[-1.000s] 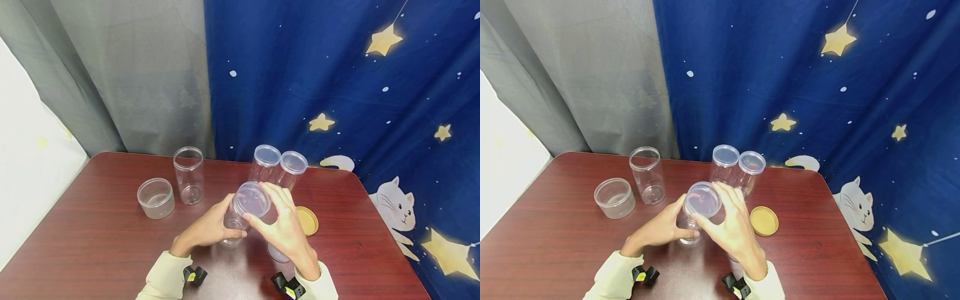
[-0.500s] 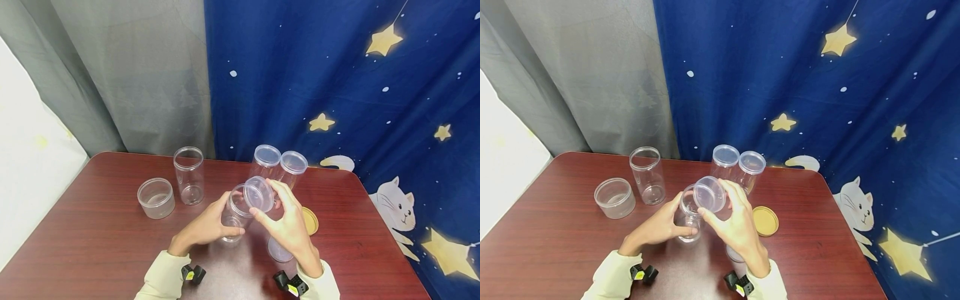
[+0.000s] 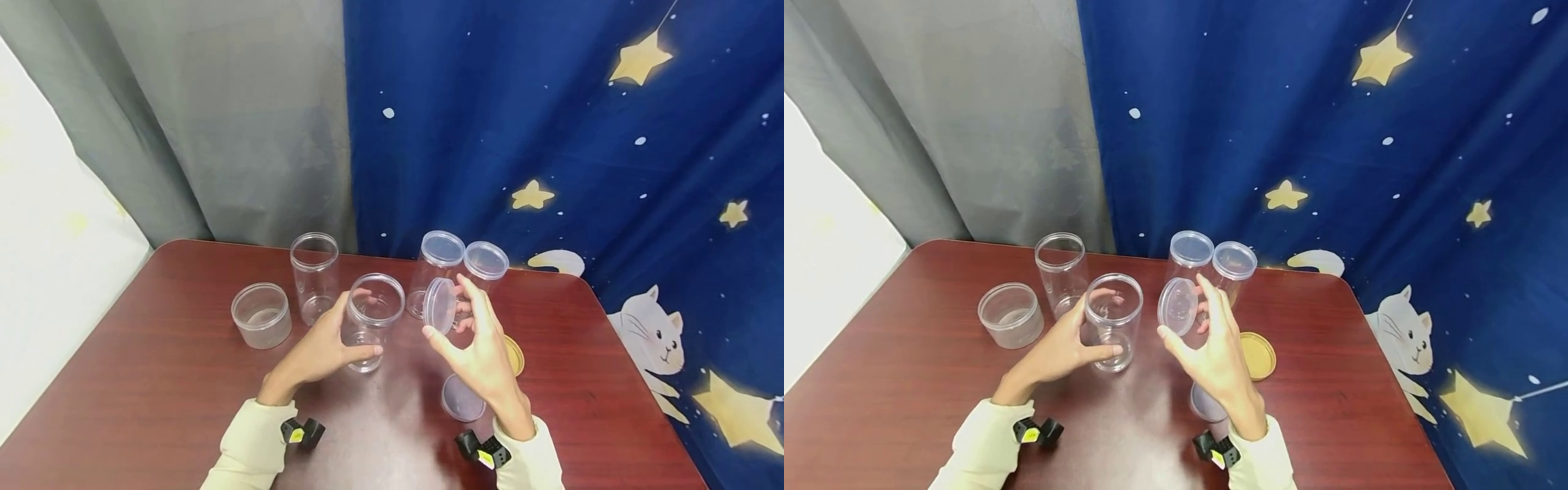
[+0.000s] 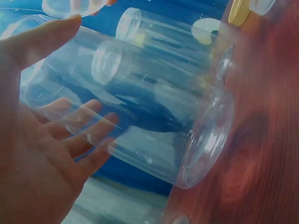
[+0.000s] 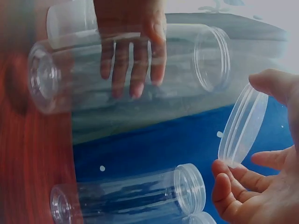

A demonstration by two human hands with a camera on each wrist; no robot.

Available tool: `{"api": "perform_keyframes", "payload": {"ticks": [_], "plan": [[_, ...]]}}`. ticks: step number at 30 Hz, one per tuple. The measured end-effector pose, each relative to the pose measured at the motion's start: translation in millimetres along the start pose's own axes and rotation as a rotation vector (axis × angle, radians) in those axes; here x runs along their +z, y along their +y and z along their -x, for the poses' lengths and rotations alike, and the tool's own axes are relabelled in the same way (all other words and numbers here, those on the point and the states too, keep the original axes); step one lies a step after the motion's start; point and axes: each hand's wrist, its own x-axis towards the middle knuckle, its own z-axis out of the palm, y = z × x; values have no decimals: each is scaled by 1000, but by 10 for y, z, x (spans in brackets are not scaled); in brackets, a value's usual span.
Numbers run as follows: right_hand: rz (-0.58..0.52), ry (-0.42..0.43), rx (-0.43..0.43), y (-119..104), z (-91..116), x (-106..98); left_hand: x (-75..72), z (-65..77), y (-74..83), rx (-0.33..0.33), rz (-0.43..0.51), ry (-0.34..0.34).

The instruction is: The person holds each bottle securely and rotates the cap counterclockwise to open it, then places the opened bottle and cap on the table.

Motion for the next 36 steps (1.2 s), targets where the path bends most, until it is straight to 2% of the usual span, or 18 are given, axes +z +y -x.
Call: {"api": "perform_keyframes", "payload": {"ticks": [9, 14, 21, 31, 36], "plan": [[106, -9, -28, 148, 1, -120, -127, 54, -61, -22, -22, 56], [136, 8, -54, 277, 18, -175, -181, 95, -95, -36, -81, 88], [140, 6, 47, 448, 92, -286, -253, 178, -146, -75, -127, 86], [202, 29, 132, 693, 173, -384, -342, 258, -239, -89, -86, 98], [228, 1, 188, 813, 178, -446, -371, 297, -274, -90, -94, 99]]}}
